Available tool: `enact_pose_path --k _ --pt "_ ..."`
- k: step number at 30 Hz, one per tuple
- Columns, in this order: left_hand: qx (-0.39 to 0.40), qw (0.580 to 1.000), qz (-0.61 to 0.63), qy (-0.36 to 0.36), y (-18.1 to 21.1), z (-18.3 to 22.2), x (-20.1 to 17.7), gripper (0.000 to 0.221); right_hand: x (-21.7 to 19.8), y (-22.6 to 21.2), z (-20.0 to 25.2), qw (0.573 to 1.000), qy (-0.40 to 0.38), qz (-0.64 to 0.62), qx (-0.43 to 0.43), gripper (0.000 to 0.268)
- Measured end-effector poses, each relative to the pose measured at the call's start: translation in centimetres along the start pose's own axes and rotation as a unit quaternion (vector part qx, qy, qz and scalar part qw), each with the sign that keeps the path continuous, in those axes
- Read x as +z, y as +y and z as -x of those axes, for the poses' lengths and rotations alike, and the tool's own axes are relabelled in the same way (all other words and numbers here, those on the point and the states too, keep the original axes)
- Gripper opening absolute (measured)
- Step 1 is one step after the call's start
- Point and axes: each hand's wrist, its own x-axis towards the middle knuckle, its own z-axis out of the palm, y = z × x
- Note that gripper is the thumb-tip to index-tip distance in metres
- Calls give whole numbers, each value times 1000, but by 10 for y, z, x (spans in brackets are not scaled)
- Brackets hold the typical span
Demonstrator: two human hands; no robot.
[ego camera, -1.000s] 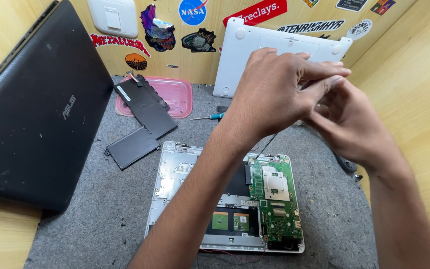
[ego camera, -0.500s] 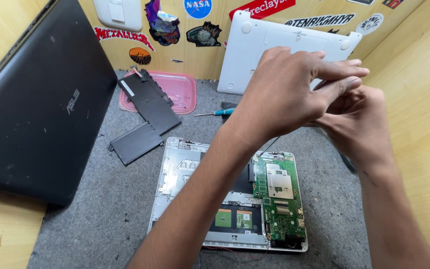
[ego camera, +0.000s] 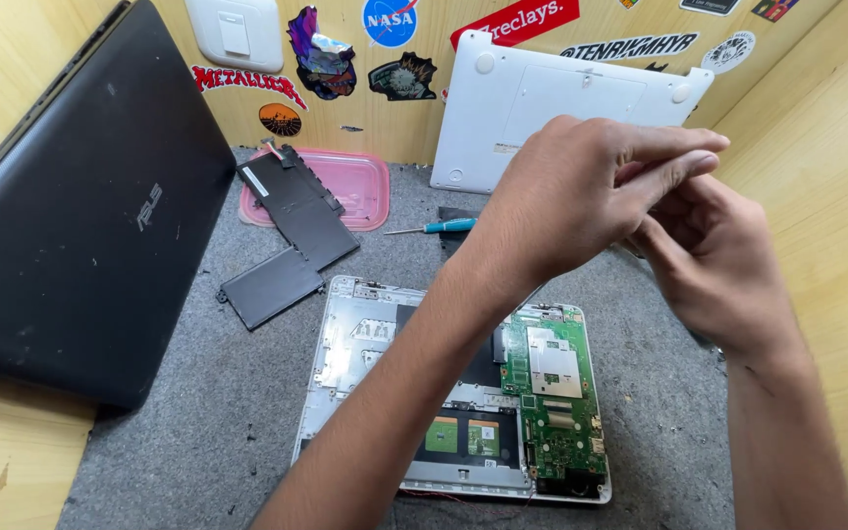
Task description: Reinstalling the motherboard and other internal components into a laptop chassis, including cleaning and fastening screws.
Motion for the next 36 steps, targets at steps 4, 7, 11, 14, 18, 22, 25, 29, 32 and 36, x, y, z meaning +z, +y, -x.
enact_pose_path --k 4,7,11,14,18,22,25,29,32,36 --pt "53 998 24 6 -7 -1 8 28 1 -3 0 999 4 23 -33 29" --pt "74 997 35 9 -5 0 6 23 0 7 1 999 9 23 -28 21" --pt "115 992 51 13 -3 0 1 16 -5 14 -1 999 11 37 -26 20" --pt "91 994 57 21 -13 -1 9 20 -2 4 -3 998 2 50 -28 26" --pt "81 995 61 24 -16 -2 11 23 -3 4 -5 999 5 47 -26 24" --pt "79 995 57 25 -18 -2 13 23 -3 6 -5 999 4 45 -19 22" --pt "77 995 56 25 -20 -1 15 22 -2 7 -4 999 4 38 -14 20" --pt "101 993 62 24 -13 0 7 15 -4 10 -4 999 6 44 -6 15" --pt "108 991 79 12 -4 2 -2 14 -3 3 -4 999 12 50 0 17" --pt "100 991 91 8 -7 2 0 13 2 -8 -4 998 19 65 6 18"
